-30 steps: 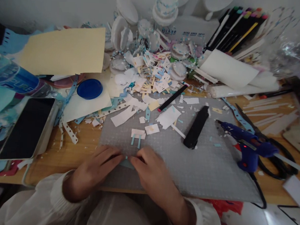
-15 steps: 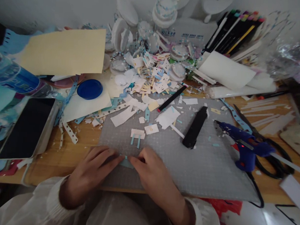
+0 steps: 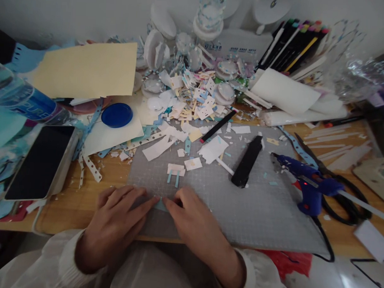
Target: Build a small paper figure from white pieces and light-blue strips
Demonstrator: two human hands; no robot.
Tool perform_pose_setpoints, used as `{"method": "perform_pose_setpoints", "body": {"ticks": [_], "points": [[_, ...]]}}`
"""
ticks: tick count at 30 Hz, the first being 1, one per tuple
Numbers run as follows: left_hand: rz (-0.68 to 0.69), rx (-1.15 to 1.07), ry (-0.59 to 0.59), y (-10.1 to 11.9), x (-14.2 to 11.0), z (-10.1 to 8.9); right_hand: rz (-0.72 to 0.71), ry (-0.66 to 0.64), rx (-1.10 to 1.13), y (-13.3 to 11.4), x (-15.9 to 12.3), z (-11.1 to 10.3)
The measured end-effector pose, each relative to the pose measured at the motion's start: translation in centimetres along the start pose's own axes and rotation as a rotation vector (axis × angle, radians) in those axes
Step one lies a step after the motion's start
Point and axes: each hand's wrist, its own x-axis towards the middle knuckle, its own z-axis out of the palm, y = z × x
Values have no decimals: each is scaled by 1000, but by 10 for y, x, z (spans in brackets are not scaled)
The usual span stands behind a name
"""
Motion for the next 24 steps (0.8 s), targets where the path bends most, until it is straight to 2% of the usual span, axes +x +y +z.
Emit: {"method": "perform_pose_setpoints", "body": {"ticks": [7, 15, 21, 24], "points": [[-86, 67, 10, 5, -4, -4, -18, 81, 44, -1, -3, 0], [-151, 110, 17, 1, -10, -2, 15, 219, 72, 5, -20, -3], [-86, 126, 37, 0, -9, 0, 35, 225, 66, 8, -31, -4], [26, 86, 45, 10, -9, 4, 30, 213, 60, 7, -33, -3]]}}
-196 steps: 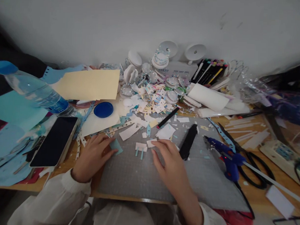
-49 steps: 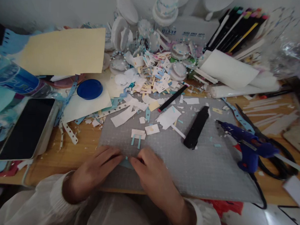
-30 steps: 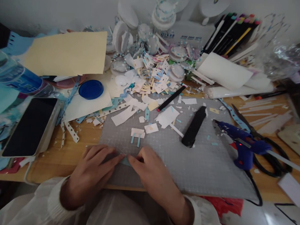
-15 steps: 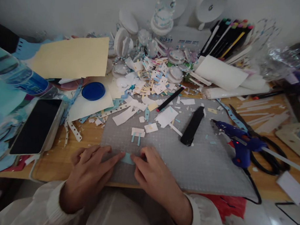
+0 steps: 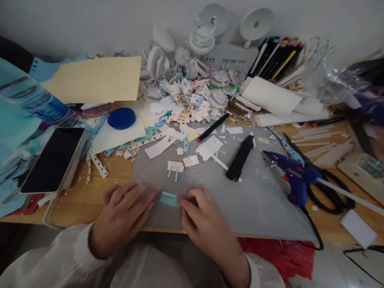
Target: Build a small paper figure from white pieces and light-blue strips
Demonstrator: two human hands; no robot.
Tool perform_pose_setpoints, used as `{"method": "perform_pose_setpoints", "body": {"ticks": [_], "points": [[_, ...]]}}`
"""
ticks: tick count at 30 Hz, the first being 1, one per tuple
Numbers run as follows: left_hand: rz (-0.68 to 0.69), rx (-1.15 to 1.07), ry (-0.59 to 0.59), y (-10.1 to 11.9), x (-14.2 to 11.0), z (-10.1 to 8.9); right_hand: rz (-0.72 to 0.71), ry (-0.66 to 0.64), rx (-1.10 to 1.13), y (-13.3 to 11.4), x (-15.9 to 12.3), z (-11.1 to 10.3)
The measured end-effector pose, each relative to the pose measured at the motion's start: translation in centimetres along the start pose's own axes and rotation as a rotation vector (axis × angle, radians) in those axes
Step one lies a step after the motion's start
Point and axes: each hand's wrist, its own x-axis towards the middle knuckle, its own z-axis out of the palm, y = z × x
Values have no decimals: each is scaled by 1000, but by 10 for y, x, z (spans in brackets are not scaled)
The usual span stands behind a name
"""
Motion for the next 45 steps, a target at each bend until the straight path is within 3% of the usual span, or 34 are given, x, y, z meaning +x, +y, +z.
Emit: {"method": "perform_pose_setpoints", "body": {"ticks": [4, 10, 16, 23, 28, 32, 37, 45], "points": [[113, -72, -61, 21, -4, 7, -23, 21, -13, 0, -1, 3], [6, -76, -125, 35, -10, 12, -19, 85, -11, -2, 0, 6], [-31, -43, -101, 37, -12, 9, -21, 195, 25, -4, 0, 6], [-67, -12, -116, 39, -14, 8, 8, 235, 22, -3, 0, 6], [-43, -58, -120, 26, -12, 3, 170, 421, -90, 14, 0, -14], [-7, -94, -95, 11, -12, -2, 442, 579, -351, 35, 11, -41], [13, -122, -81, 5, -13, -4, 765, 452, -480, 58, 32, -53], [16, -121, -130, 7, -15, -3, 845, 339, -395, 70, 55, -56]]}}
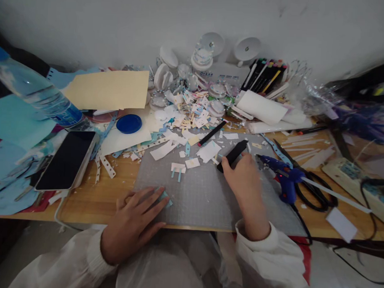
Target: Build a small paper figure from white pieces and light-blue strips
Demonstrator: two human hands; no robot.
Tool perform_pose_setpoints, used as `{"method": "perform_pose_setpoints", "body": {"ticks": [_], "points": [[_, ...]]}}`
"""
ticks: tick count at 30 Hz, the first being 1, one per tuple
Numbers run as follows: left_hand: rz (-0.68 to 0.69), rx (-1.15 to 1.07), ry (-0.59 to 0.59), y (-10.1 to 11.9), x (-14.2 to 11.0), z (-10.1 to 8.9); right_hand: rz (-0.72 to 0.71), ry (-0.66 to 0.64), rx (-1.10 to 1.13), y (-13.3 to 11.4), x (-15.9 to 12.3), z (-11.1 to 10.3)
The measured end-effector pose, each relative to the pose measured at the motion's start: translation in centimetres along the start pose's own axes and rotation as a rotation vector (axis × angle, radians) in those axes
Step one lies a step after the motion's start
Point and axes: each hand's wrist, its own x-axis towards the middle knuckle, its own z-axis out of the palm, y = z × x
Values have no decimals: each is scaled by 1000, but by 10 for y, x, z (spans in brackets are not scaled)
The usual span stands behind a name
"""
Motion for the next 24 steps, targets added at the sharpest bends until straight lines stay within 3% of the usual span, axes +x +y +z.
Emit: {"method": "perform_pose_setpoints", "body": {"ticks": [9, 15, 20, 24], "points": [[-25, -45, -5, 0, -1, 2, 53, -35, 61, -18, 20, 5], [3, -29, 0, -1, -3, 1, 58, -100, 165, -13, 23, -4], [14, -29, 25, -3, -3, 2, -9, -136, 369, -11, -1, -32], [14, -61, 57, -5, -3, 4, -186, -178, 692, -12, -37, -55]]}}
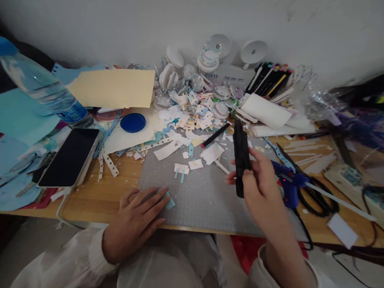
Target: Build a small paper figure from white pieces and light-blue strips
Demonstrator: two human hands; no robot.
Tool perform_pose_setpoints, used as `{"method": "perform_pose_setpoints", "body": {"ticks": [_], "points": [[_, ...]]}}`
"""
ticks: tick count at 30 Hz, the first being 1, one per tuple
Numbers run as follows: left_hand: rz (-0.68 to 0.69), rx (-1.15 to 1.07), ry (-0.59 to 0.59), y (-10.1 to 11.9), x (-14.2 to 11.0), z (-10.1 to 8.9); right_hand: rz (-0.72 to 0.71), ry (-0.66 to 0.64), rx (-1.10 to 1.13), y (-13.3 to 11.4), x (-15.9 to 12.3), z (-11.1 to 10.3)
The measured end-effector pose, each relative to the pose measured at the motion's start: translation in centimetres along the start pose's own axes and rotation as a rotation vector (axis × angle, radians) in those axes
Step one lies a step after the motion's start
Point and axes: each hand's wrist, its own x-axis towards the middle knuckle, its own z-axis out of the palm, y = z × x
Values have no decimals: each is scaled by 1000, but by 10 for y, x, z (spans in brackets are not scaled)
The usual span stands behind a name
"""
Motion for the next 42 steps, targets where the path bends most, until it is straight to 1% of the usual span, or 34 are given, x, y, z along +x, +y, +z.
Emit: {"method": "perform_pose_setpoints", "body": {"ticks": [2, 6, 9, 11, 13, 16, 22, 25, 31, 37, 42], "points": [[2, -16, 34, -2, 1, 2, -44, -37, 89, -3, -17, 0], [-29, -82, 115, -7, 5, 5, 51, -118, 10, 1, -39, 6], [-72, -153, 167, -8, 10, 7, 123, -227, 48, 8, -48, 8], [-94, -179, 188, -8, 13, 8, 140, -281, 71, 14, -54, 6], [-93, -176, 183, -8, 15, 8, 132, -321, 60, 18, -60, 2], [-55, -127, 161, -8, 15, 9, 59, -336, 4, 22, -69, -3], [-5, 2, 132, -6, 10, 12, -155, -220, -196, 35, -83, -6], [30, 27, 95, -7, 8, 11, -250, -183, -296, 42, -89, -5], [39, -14, 43, -10, 7, 9, -350, -210, -346, 47, -94, -2], [7, -70, 33, -10, 5, 9, -425, -216, -376, 50, -94, -10], [23, -69, 38, -11, 9, 8, -460, -332, -420, 54, -99, -16]]}}
